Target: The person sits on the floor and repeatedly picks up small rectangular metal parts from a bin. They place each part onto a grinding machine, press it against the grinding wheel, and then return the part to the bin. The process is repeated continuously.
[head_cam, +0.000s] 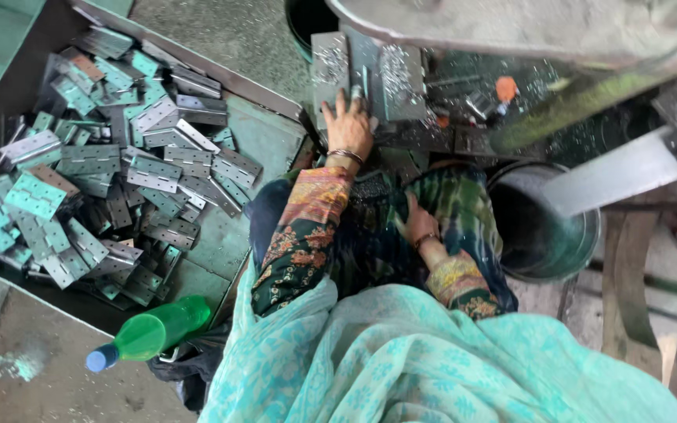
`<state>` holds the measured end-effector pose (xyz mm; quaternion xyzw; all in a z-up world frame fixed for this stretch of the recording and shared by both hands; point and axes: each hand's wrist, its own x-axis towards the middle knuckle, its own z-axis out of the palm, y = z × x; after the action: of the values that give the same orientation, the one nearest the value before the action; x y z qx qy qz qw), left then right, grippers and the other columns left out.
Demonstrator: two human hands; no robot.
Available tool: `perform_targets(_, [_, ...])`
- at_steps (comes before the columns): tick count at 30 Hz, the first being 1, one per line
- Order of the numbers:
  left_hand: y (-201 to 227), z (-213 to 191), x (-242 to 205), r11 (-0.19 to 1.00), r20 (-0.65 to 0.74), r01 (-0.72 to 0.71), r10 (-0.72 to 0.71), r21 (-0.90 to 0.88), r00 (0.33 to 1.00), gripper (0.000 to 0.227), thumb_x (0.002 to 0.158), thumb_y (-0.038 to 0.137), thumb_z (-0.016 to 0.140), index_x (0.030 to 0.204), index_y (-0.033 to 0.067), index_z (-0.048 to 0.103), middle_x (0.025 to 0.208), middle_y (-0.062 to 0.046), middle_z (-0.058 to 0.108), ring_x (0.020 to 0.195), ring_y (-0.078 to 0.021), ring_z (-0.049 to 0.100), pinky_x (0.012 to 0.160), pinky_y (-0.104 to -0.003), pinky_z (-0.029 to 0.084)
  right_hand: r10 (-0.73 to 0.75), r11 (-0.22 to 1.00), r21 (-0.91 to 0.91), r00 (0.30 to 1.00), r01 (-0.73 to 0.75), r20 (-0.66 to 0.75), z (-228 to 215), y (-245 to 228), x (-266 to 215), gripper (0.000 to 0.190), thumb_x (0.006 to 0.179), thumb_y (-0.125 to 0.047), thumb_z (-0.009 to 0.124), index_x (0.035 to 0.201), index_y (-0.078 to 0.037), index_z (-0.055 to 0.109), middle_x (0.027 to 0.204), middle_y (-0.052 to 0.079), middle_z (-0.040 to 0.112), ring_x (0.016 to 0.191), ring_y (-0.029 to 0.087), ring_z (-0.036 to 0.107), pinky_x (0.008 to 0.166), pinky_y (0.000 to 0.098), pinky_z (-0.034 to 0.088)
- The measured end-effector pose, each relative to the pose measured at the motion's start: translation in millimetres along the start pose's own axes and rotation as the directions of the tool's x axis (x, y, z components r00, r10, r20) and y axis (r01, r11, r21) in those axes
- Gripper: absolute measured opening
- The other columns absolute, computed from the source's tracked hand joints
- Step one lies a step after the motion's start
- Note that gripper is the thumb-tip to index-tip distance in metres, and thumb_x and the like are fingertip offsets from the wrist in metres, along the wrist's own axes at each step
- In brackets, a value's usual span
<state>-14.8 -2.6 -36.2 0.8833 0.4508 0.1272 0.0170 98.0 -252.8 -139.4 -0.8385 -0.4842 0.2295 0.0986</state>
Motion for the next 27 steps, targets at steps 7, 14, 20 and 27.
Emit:
perform_targets(7, [8.9, -6.3, 9.4, 0.997, 0.181, 0.054, -0.063, 0.058, 0.981, 0.048, 0.100, 0.042, 0.053, 0.136, 0.0110, 0.062, 0.155, -0.004, 0.047, 0.151, -0.0374, 0.023, 0.115, -0.071, 0.021, 0.064, 0.998, -0.013, 0.990, -0.062, 0.128, -66.0, -31.9, -7.8, 0.087, 0.085, -0.037, 0.072, 0.157, -0.018, 0.027, 0.105, 0.029, 0.072, 0.098, 0.047, 0.070, 0.086, 0.0564, 0.057])
perform_targets(14, [2.6, 10.9, 42.1, 0.997, 0.073, 0.079, -0.079, 0.006, 0.994, 0.051, 0.098, 0.040, 0.053, 0.137, 0.0097, 0.063, 0.151, -0.005, 0.049, 0.149, -0.0364, 0.021, 0.115, -0.070, 0.021, 0.020, 1.000, -0.025, 0.994, -0.018, 0.106, -73.1, -35.8, -6.1, 0.082, 0.087, -0.038, 0.070, 0.154, -0.014, 0.030, 0.103, 0.026, 0.073, 0.095, 0.047, 0.071, 0.083, 0.0566, 0.057])
perform_targets(20, [-3.5, 5.0, 31.5, 0.996, 0.127, 0.068, -0.075, 0.057, 0.989, 0.042, 0.101, 0.032, 0.049, 0.135, 0.0137, 0.066, 0.154, -0.002, 0.049, 0.153, -0.0357, 0.019, 0.118, -0.070, 0.018, -0.003, 1.000, 0.004, 1.000, 0.002, 0.009, -21.9, -16.5, -0.3, 0.078, 0.091, -0.046, 0.068, 0.155, -0.019, 0.033, 0.103, 0.027, 0.073, 0.093, 0.047, 0.070, 0.084, 0.0574, 0.056])
perform_targets(27, [-1.0, -6.5, 36.4, 0.993, 0.090, 0.068, -0.076, 0.092, 0.993, 0.048, 0.099, 0.032, 0.047, 0.140, 0.0123, 0.061, 0.151, -0.002, 0.050, 0.153, -0.0382, 0.015, 0.116, -0.074, 0.014, 0.044, 0.999, 0.000, 0.992, -0.045, 0.118, -65.0, -28.8, -7.7, 0.091, 0.085, -0.036, 0.073, 0.158, -0.013, 0.025, 0.100, 0.029, 0.072, 0.091, 0.047, 0.072, 0.082, 0.0542, 0.059])
